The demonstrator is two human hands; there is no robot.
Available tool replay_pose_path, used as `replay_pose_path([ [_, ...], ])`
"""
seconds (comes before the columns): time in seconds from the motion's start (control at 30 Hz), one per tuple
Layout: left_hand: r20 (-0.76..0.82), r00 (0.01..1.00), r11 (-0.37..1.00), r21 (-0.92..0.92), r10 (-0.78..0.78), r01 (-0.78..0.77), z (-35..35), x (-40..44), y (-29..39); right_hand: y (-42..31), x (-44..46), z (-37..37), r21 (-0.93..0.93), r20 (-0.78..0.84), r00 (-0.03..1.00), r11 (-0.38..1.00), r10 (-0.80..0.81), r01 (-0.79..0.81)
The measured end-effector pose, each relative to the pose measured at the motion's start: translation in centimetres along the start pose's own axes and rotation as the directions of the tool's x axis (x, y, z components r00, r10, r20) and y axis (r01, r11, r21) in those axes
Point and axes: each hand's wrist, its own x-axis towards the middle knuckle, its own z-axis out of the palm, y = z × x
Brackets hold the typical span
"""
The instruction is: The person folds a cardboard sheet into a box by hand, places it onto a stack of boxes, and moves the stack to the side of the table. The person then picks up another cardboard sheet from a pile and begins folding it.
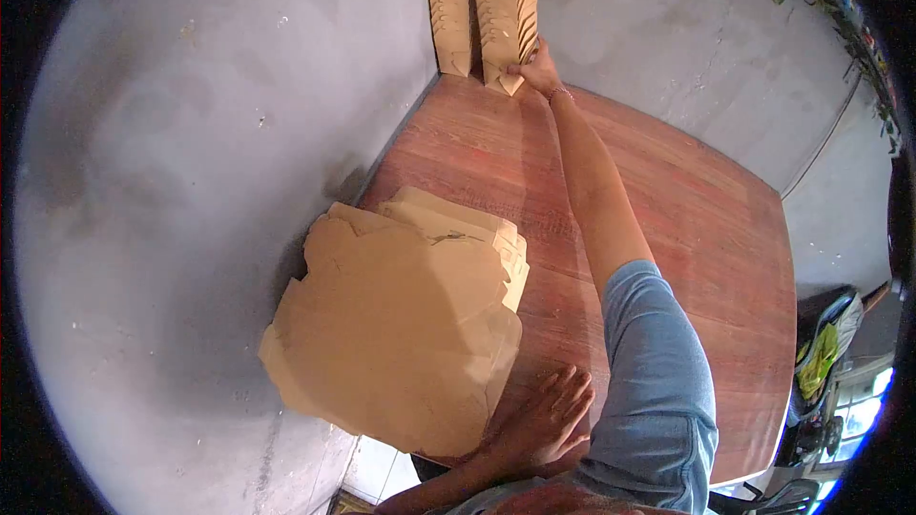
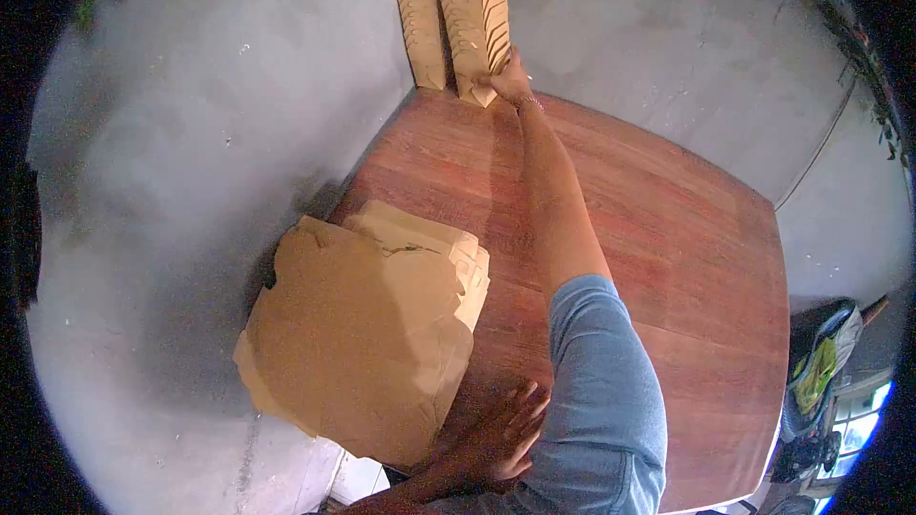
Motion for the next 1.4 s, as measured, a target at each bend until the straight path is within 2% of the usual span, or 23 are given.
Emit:
replay_pose_path([
  [0.1,0.022,0.999,0.996,-0.080,-0.031,0.033,-0.3,-0.2,0.0,0.6,0.8,1.4,0.073,-0.041,0.999,0.997,0.002,0.001],
  [0.17,-0.073,0.997,0.985,-0.175,-0.009,-0.004,0.5,-0.4,-0.3,1.5,1.5,2.2,0.126,-0.072,0.997,0.992,-0.001,0.010],
  [0.23,-0.034,0.999,0.986,-0.167,-0.002,-0.004,0.1,-0.4,-0.3,-0.1,1.2,2.5,-0.062,-0.082,0.996,0.997,0.041,-0.046],
  [0.37,0.100,0.995,0.991,-0.134,-0.005,0.019,-0.9,-0.3,-0.3,-0.3,1.6,3.2,-0.197,-0.012,1.000,0.980,0.011,-0.013],
  [0.47,0.004,1.000,0.987,-0.160,0.009,-0.008,1.1,-0.7,-0.7,0.2,1.3,3.4,-0.151,-0.034,0.999,0.988,-0.020,0.014],
  [0.53,0.042,0.999,0.992,-0.127,0.024,-0.018,-0.6,-0.4,-0.6,0.1,0.8,2.9,-0.029,0.052,0.998,0.999,-0.038,0.039],
  [0.6,0.079,0.996,0.995,-0.092,0.036,-0.028,-0.2,-0.3,-0.5,0.7,1.2,3.6,-0.026,0.063,0.998,1.000,-0.005,0.007],
  [0.67,-0.110,0.994,0.982,-0.186,-0.020,-0.001,2.3,-0.6,-0.4,2.2,2.3,4.8,-0.021,0.071,0.997,0.999,0.028,-0.027],
  [0.7,-0.109,0.994,0.983,-0.184,-0.019,-0.001,1.8,-0.5,-0.5,2.2,2.5,5.5,-0.034,0.067,0.998,0.999,-0.012,0.014],
  [0.77,0.025,0.999,0.997,-0.078,0.028,-0.026,0.4,-0.4,-0.8,2.4,3.1,6.4,-0.045,0.064,0.997,0.997,-0.053,0.056],
  [0.83,0.049,0.999,0.996,-0.093,0.010,-0.005,0.9,-0.4,-0.8,1.5,2.8,6.8,-0.096,0.061,0.995,0.993,0.074,-0.068],
  [0.87,0.074,0.997,0.994,-0.111,-0.005,0.013,1.0,-0.5,-0.8,1.3,2.4,6.9,-0.093,0.064,0.995,0.993,0.077,-0.071],
  [0.93,0.058,0.998,0.996,-0.094,0.017,-0.011,0.1,-0.4,-0.8,2.0,2.8,7.0,0.127,0.105,0.994,0.992,0.006,-0.020],
  [0.97,0.042,0.998,0.997,-0.072,0.041,-0.038,-0.2,-0.4,-0.8,2.2,3.0,7.2,0.126,0.106,0.994,0.992,0.005,-0.019],
  [1.07,0.073,0.997,0.990,-0.139,-0.027,0.037,0.1,-0.4,-0.4,2.8,3.7,7.5,0.080,0.060,0.998,0.997,-0.024,0.020],
  [1.1,0.071,0.997,0.990,-0.139,-0.027,0.037,0.6,-0.5,-0.5,2.1,3.1,7.0,0.070,0.026,0.996,0.994,-0.082,0.080],
  [1.17,-0.013,1.000,0.990,-0.144,-0.010,0.008,1.7,-0.7,-0.8,0.7,2.1,6.5,0.057,-0.004,0.990,0.989,-0.139,0.139],
  [1.23,0.014,1.000,0.993,-0.114,0.012,-0.011,-0.7,-0.5,-0.6,-1.0,1.4,6.2,-0.103,-0.131,0.971,0.977,-0.202,0.189],
  [1.27,0.045,0.998,0.996,-0.084,0.034,-0.030,-1.5,-0.5,-0.5,-1.7,1.0,6.1,-0.104,-0.127,0.972,0.977,-0.200,0.188],
  [1.33,0.097,0.995,0.995,-0.099,0.007,0.003,-0.2,-0.3,-0.4,-2.5,0.8,5.8,-0.112,-0.090,0.992,0.991,-0.084,0.074],
  [1.4,0.151,0.988,0.993,-0.109,-0.019,0.036,0.5,-0.3,-0.6,-2.6,0.2,5.9,-0.138,-0.133,0.982,0.984,-0.132,0.114],
])
